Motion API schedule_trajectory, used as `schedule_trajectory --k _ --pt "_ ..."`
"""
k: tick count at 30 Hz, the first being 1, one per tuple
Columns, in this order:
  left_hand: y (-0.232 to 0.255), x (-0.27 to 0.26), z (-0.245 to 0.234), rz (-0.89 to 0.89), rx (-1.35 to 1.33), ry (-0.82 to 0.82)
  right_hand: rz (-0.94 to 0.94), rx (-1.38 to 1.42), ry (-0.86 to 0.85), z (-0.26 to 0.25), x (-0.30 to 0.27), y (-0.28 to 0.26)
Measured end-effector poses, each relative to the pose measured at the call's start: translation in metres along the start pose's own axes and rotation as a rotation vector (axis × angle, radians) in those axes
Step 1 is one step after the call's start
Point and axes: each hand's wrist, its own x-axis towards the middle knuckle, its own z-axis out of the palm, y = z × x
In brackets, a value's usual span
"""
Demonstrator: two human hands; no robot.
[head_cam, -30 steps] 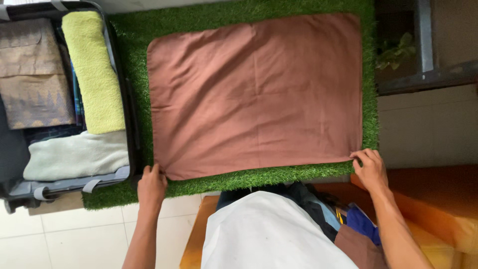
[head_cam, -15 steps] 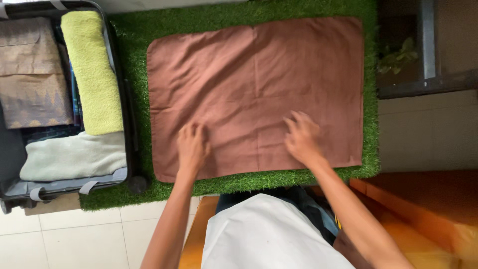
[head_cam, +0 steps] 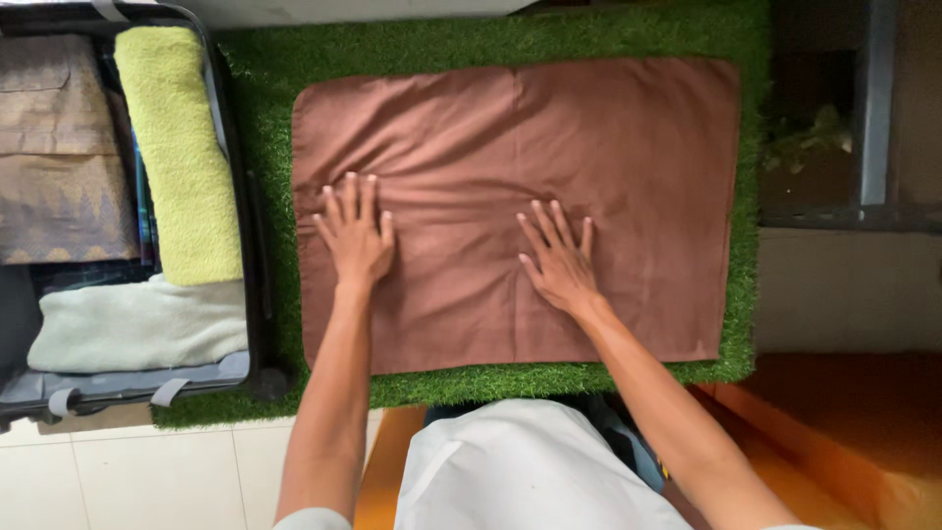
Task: The person folds a patterned garment and a brown piece of fabric, then places both items into a suitcase alongside a towel and other clothes.
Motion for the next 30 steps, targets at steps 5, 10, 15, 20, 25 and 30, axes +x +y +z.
schedule_trajectory --k 5,10,15,20,25,30 --pt "-0.016 0.029 -0.011 -0.120 -0.008 0.044 0.041 -0.028 0.009 -0.016 0.007 0.038" --pt "-0.012 0.082 -0.015 -0.123 -0.078 0.148 0.063 -0.013 0.045 -0.034 0.048 0.070" --pt "-0.022 0.147 -0.013 -0.142 -0.107 0.164 0.074 -0.021 0.051 -0.052 0.102 0.096" --pt "-0.036 0.188 -0.013 -0.150 0.013 0.034 0.103 -0.069 0.065 -0.066 0.154 0.128" --pt "-0.056 0.202 -0.032 -0.101 0.016 0.043 0.064 0.001 0.215 -0.098 0.172 0.173" --pt "-0.099 0.211 -0.048 -0.141 -0.379 -0.084 0.299 -0.140 -0.063 -0.133 0.175 0.240"
